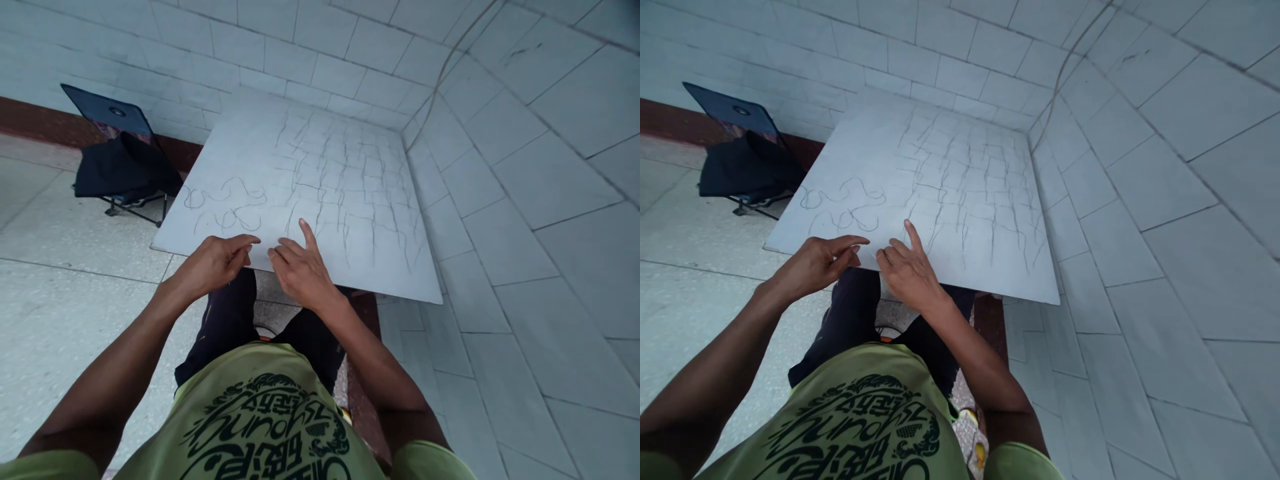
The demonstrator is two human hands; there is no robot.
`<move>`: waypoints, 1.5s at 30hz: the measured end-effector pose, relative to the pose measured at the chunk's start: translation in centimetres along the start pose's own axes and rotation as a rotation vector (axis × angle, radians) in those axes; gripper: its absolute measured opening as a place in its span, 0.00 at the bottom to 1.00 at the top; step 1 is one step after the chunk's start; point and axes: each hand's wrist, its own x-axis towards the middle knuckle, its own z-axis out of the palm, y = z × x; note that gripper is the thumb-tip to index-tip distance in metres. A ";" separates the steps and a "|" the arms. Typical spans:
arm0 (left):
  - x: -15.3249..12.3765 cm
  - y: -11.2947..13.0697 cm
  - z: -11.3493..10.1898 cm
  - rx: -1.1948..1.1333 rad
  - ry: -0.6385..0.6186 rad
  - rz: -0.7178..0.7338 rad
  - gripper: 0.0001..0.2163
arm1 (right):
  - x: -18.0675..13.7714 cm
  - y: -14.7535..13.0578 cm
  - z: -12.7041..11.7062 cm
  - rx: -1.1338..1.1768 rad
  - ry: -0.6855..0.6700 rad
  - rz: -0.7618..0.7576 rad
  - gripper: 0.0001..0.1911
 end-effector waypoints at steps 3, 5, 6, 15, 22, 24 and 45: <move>-0.2 -0.1 -0.5 0.084 -0.002 -0.004 0.19 | 0.0 0.9 -0.8 -0.125 -0.104 -0.127 0.21; -0.3 0.0 -0.9 0.119 -0.009 -0.023 0.20 | -0.1 1.3 -0.8 -0.246 -0.218 -0.164 0.22; -0.4 0.1 -1.1 0.133 -0.014 -0.034 0.20 | -0.1 1.4 -0.7 -0.301 -0.272 -0.154 0.22; -0.8 0.4 -1.4 0.170 0.041 -0.096 0.17 | -1.0 -0.7 2.7 -0.372 -0.357 0.181 0.19; -0.9 0.8 -0.6 0.232 0.068 -0.016 0.16 | -0.3 -2.0 4.1 -0.354 -0.293 0.288 0.22; -1.1 0.8 -0.1 0.238 0.082 -0.018 0.17 | -0.3 -2.2 4.5 -0.348 -0.263 0.364 0.25; -1.5 -1.3 -0.9 0.161 -0.087 -0.059 0.20 | -1.4 0.2 3.0 -0.201 -0.497 0.185 0.33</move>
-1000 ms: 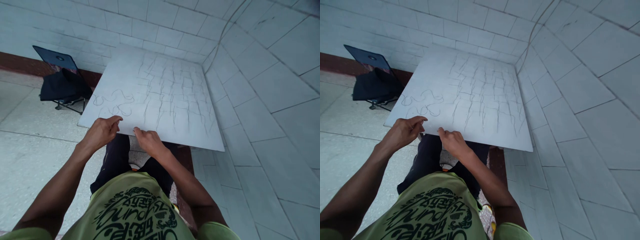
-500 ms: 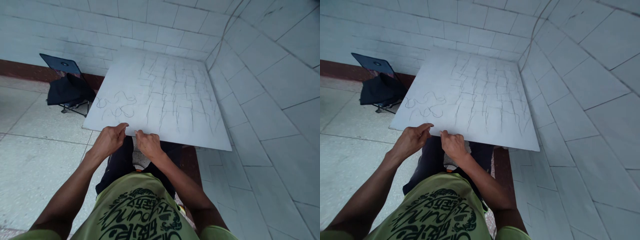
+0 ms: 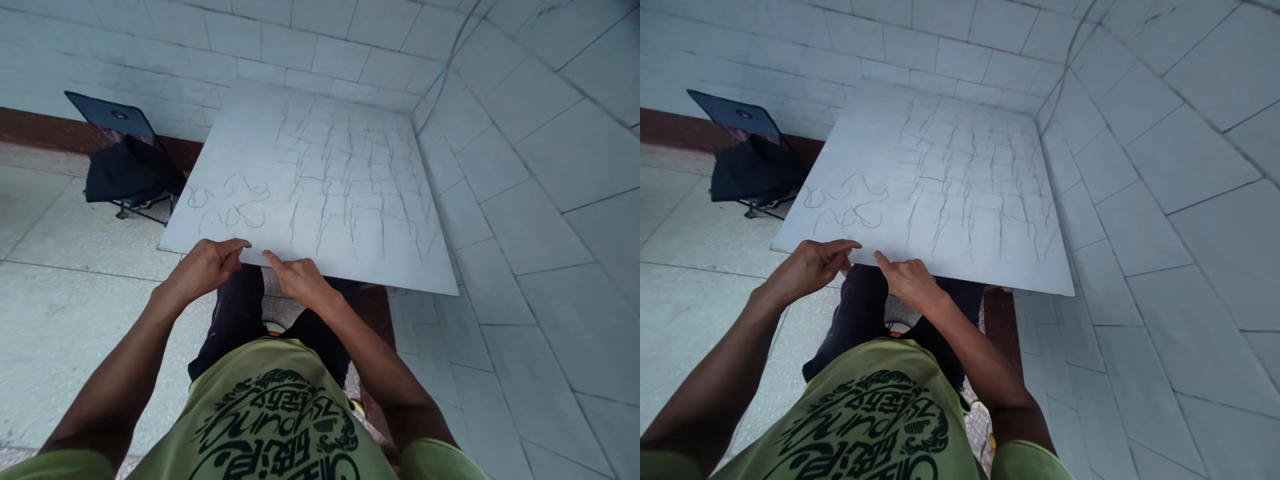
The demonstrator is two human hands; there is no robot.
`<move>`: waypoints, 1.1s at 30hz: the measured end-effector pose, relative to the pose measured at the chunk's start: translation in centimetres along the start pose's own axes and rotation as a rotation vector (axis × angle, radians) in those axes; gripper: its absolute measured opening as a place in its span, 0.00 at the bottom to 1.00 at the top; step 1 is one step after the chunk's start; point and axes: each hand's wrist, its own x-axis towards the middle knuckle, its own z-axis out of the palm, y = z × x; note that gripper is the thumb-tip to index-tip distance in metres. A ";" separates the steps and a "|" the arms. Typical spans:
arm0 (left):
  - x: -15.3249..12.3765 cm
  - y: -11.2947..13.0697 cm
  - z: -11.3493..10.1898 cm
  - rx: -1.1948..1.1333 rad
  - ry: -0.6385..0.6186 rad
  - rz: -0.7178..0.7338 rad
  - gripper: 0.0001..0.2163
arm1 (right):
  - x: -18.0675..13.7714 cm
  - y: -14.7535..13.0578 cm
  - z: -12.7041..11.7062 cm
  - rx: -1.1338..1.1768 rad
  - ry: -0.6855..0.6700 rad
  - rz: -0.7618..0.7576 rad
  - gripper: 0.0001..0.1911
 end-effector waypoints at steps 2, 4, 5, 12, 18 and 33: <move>0.0 -0.4 -0.1 0.027 -0.025 0.020 0.20 | -0.1 0.4 -0.2 -0.026 -0.024 -0.042 0.34; 0.0 -0.6 -0.2 0.031 -0.054 0.050 0.20 | -0.2 0.8 -0.5 -0.060 -0.041 -0.083 0.35; 0.0 -0.6 -0.2 0.024 -0.068 0.064 0.20 | -0.3 0.9 -0.6 -0.075 -0.046 -0.102 0.36; 0.1 -0.7 -0.4 0.014 0.005 0.056 0.19 | -0.6 1.0 -1.2 -0.094 -0.074 -0.148 0.33; 0.0 -0.7 -0.2 0.031 0.002 0.065 0.19 | -0.8 1.2 -1.3 -0.075 -0.073 -0.150 0.33; 0.2 0.1 0.1 -0.047 0.075 0.014 0.18 | -0.6 0.3 0.3 0.070 -0.040 0.054 0.25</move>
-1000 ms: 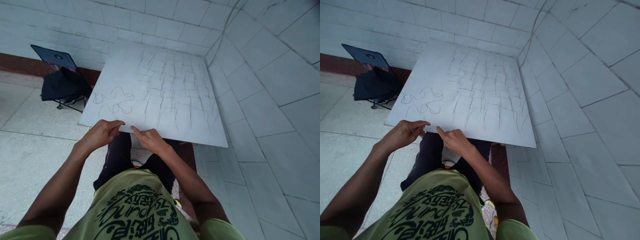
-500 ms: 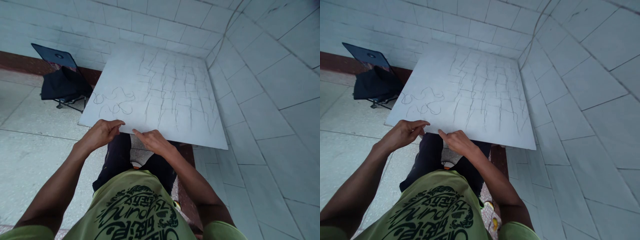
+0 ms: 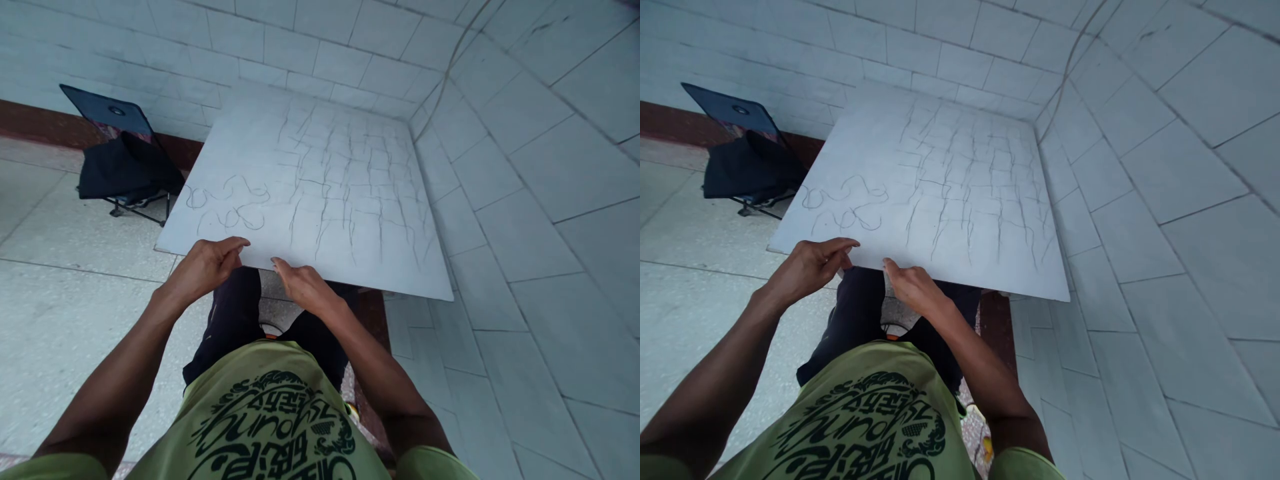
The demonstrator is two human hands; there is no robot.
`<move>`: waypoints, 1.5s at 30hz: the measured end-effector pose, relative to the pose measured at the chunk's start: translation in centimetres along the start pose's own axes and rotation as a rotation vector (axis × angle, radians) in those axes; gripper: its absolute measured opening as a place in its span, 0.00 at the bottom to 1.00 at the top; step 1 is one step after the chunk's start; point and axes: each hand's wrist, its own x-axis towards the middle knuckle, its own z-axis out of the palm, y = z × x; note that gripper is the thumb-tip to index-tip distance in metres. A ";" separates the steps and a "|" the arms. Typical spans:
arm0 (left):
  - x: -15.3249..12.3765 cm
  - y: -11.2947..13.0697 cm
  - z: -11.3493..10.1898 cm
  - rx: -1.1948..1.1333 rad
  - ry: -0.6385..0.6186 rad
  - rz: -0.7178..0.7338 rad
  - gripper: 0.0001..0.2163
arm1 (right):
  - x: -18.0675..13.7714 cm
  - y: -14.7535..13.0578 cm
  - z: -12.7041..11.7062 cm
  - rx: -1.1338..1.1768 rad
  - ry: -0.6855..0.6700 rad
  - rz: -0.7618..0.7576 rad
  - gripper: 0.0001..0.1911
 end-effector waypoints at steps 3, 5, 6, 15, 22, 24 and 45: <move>-0.1 -0.4 -0.2 0.022 -0.020 0.020 0.18 | -0.8 0.2 -1.1 0.098 0.008 -0.028 0.29; -0.1 -0.6 -0.2 0.035 -0.037 0.034 0.19 | -1.2 0.3 -2.2 0.193 0.014 -0.036 0.31; -0.1 -0.7 -0.2 0.039 -0.045 0.041 0.19 | -1.4 0.4 -2.9 0.228 0.021 -0.044 0.30; 0.5 0.7 0.5 0.078 -0.087 0.119 0.19 | 1.7 -1.4 -3.4 -0.021 0.095 -0.098 0.23; 0.1 0.7 1.3 0.105 -0.041 0.101 0.18 | 2.2 -2.0 -1.6 -0.149 0.087 -0.093 0.28; 0.1 0.7 1.6 0.088 -0.027 0.087 0.17 | 2.2 -2.1 -1.6 -0.167 0.072 -0.101 0.30; -2.4 2.1 3.0 -0.065 0.105 -0.200 0.19 | 2.5 -1.7 -0.8 0.022 0.251 0.165 0.27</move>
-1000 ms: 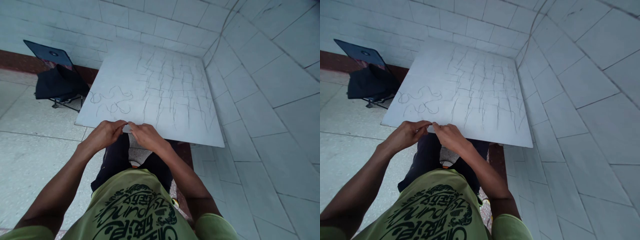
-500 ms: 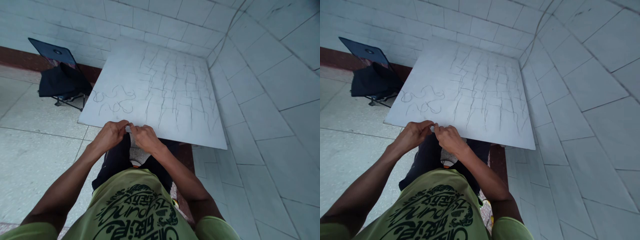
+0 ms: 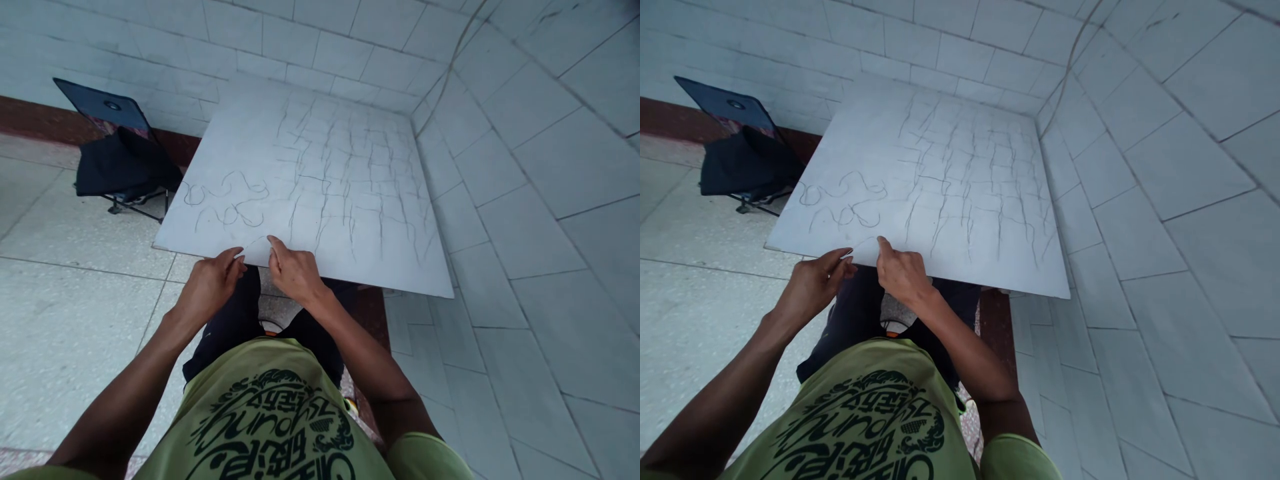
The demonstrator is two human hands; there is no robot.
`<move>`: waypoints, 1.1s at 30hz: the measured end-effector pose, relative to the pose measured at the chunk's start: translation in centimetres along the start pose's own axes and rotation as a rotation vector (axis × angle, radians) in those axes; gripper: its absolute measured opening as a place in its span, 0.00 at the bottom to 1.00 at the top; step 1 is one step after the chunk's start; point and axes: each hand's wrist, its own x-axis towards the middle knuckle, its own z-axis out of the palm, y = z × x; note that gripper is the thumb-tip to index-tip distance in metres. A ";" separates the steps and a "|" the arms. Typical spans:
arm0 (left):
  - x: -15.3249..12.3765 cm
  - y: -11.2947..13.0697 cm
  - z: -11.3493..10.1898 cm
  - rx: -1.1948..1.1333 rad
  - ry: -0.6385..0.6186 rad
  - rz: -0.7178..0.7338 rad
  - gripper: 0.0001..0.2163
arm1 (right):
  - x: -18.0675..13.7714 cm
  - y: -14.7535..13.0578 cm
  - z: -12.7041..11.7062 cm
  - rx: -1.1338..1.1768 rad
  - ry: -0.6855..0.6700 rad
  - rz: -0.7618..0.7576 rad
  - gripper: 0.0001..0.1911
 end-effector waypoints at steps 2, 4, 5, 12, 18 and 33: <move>-0.5 -0.1 -0.2 0.065 -0.006 0.030 0.20 | -0.1 -0.1 0.1 0.018 0.021 0.011 0.27; -0.7 -0.2 -0.4 0.129 -0.039 0.066 0.21 | -0.1 -0.2 0.2 0.043 0.034 0.015 0.27; -0.8 -0.4 -0.5 0.160 -0.063 0.087 0.21 | -0.1 -0.2 0.2 0.053 0.039 0.018 0.27; -0.6 -2.0 -0.7 0.275 -0.206 0.268 0.20 | -0.2 -0.5 0.1 0.086 0.026 0.012 0.27; -0.4 -2.3 -2.1 0.017 -0.202 0.202 0.23 | -0.3 0.0 0.4 0.136 0.040 0.019 0.26; 4.0 -1.0 -2.2 -0.621 -0.209 -0.080 0.20 | -0.5 -1.3 -0.1 0.723 -0.090 0.018 0.18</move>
